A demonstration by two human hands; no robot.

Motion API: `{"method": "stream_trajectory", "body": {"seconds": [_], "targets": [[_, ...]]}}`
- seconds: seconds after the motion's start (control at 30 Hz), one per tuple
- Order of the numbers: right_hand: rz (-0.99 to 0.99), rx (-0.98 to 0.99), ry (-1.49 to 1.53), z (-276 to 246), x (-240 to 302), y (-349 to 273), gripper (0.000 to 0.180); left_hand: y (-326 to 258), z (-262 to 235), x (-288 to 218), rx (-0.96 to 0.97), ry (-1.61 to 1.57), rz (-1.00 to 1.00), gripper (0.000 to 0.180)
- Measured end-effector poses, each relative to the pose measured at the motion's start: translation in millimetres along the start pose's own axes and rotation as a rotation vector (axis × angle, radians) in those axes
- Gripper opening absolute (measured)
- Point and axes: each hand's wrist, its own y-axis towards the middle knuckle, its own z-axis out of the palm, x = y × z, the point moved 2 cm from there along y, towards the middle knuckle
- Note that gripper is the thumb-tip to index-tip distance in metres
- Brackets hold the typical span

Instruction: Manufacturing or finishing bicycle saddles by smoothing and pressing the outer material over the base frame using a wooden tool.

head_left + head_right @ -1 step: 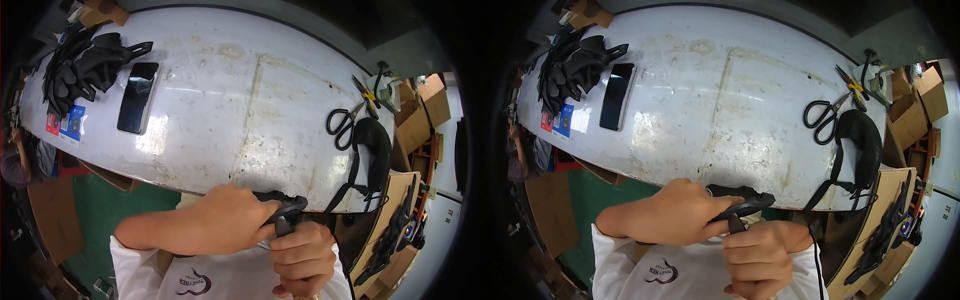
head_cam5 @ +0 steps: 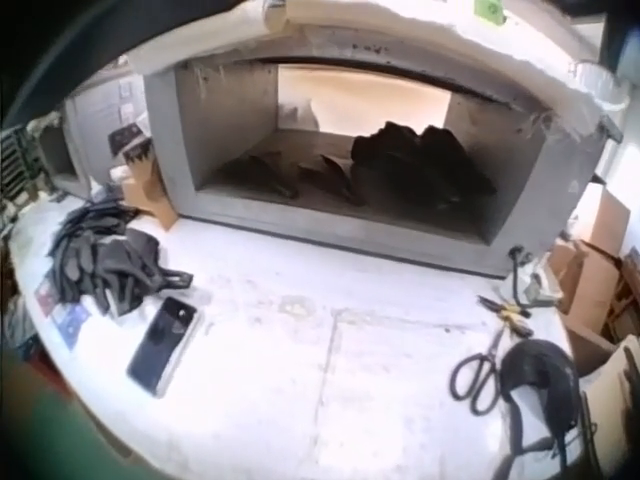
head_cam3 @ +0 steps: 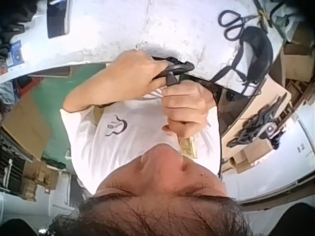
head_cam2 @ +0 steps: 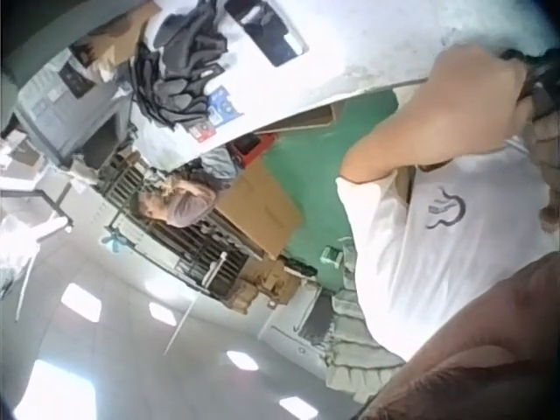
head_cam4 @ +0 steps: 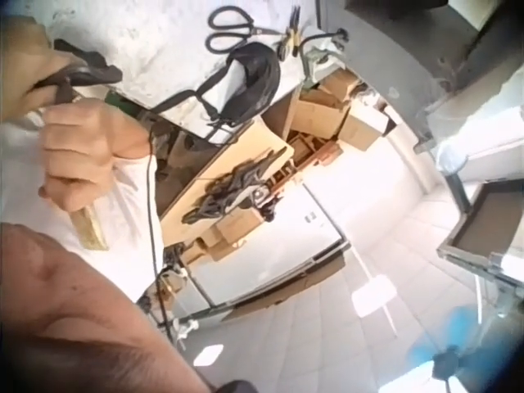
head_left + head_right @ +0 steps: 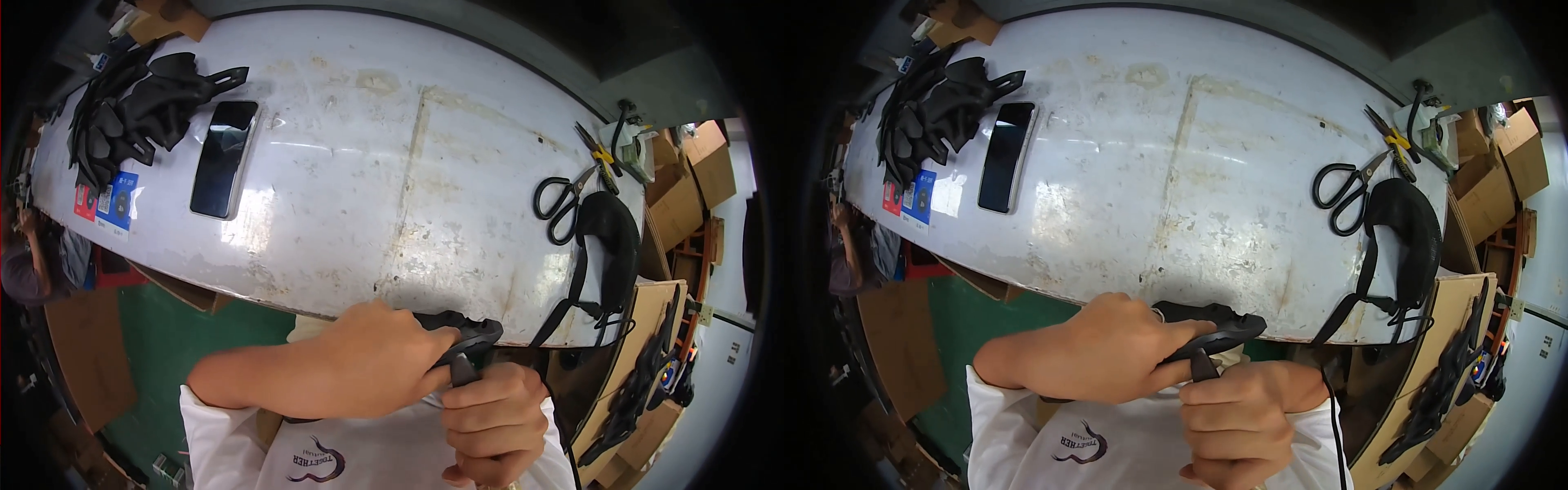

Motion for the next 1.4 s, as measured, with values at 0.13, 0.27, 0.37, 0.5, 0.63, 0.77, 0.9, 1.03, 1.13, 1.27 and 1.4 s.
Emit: {"method": "stream_trajectory", "body": {"seconds": [0.13, 0.27, 0.37, 0.5, 0.63, 0.77, 0.9, 1.03, 1.13, 1.27, 1.4], "targets": [[0.103, -0.161, 0.029, 4.6, -3.4, 4.9, 0.024, -0.6, 2.5, -2.4, -0.027, -0.062, -0.029, 0.046], [0.128, -0.229, 0.048, 4.3, -7.0, -12.2, 0.030, -1.5, -3.8, 1.8, 0.026, -0.094, -0.053, 0.045], [-0.136, -0.390, 0.241, -0.3, -3.2, -15.0, 0.027, -1.9, -4.5, -1.8, 0.036, -0.088, -0.069, 0.045], [-0.036, -0.189, -0.024, 2.1, -4.6, -16.7, 0.027, -3.3, -3.2, -0.6, 0.019, -0.077, -0.048, 0.043], [-0.040, -0.120, -0.122, 2.7, -6.7, -9.1, 0.026, -2.5, -5.8, -0.7, 0.056, -0.137, -0.082, 0.033], [-0.004, -0.426, -0.029, 14.8, -7.2, -23.5, 0.024, -1.2, -6.2, 0.9, 0.018, -0.162, -0.072, 0.032], [-0.095, -0.517, -0.018, 13.6, -13.1, -36.8, 0.021, -1.1, -8.4, 1.9, 0.029, -0.205, -0.080, 0.032], [-0.197, -0.371, 0.167, 1.0, -13.6, -32.8, 0.024, -2.3, -6.4, 6.5, 0.002, -0.174, -0.071, 0.040], [-0.248, -0.407, 0.097, 7.0, -11.1, -27.2, 0.026, -1.2, -6.8, 4.5, 0.018, -0.142, -0.072, 0.040], [-0.117, -0.325, -0.049, 6.6, -13.4, -22.7, 0.025, -3.4, -5.5, 3.3, 0.017, -0.126, -0.086, 0.041], [0.088, -0.493, 0.225, 1.7, -12.6, -24.0, 0.025, -4.5, 1.3, 8.9, -0.024, -0.168, -0.032, 0.043]]}}
